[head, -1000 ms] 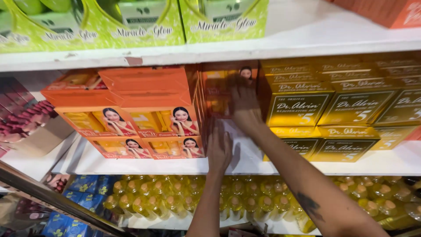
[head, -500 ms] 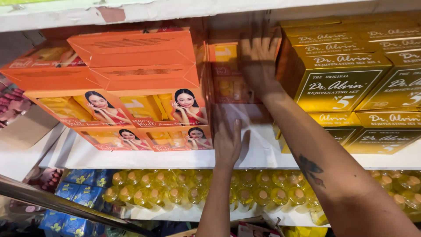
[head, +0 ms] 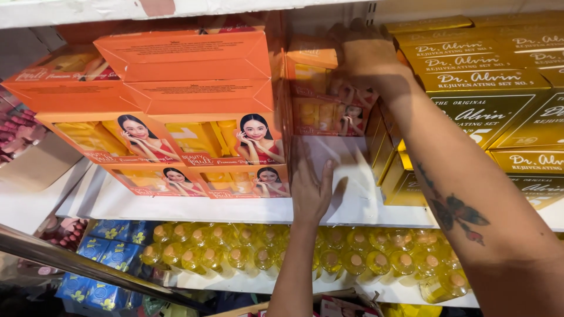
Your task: The person takes pink and orange product boxes from a cardboard box on the floor and places them onto a white shelf. They arrange the boxes in neat rows, stacking them horizontally and vertically to fill the available space on the shelf.
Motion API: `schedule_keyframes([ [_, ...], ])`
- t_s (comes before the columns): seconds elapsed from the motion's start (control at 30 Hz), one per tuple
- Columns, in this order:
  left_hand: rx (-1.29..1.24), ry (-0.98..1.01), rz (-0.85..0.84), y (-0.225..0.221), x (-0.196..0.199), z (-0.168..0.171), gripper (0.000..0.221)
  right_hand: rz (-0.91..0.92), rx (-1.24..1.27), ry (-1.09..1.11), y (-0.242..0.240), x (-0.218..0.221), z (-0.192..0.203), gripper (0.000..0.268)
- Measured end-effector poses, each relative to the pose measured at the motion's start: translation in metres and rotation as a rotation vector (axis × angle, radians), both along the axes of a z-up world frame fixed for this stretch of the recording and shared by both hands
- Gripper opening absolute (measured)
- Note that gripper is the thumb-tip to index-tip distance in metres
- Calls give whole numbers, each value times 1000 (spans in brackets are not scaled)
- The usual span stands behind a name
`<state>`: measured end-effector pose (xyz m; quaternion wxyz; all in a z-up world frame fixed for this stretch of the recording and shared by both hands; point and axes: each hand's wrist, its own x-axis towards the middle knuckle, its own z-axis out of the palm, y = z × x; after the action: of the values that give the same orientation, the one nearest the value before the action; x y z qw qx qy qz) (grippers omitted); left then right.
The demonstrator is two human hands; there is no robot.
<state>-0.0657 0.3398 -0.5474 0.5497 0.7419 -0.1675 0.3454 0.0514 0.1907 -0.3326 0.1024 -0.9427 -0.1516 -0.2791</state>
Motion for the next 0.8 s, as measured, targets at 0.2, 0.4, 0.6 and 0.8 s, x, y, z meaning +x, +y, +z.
schedule_keyframes([
  [0.2,83,117,70,-1,0,-11,77,29,-99,145,-1,-11,19,89],
  [0.4,176,-127,113,1,-12,0,80,-92,-55,562,16,-47,45,85],
  [0.6,107,-30,24,2,-15,-1,97,-22,-261,534,14,-63,35,68],
  [0.8,81,-165,40,2,-17,-4,100,-59,-263,883,23,-103,24,51],
])
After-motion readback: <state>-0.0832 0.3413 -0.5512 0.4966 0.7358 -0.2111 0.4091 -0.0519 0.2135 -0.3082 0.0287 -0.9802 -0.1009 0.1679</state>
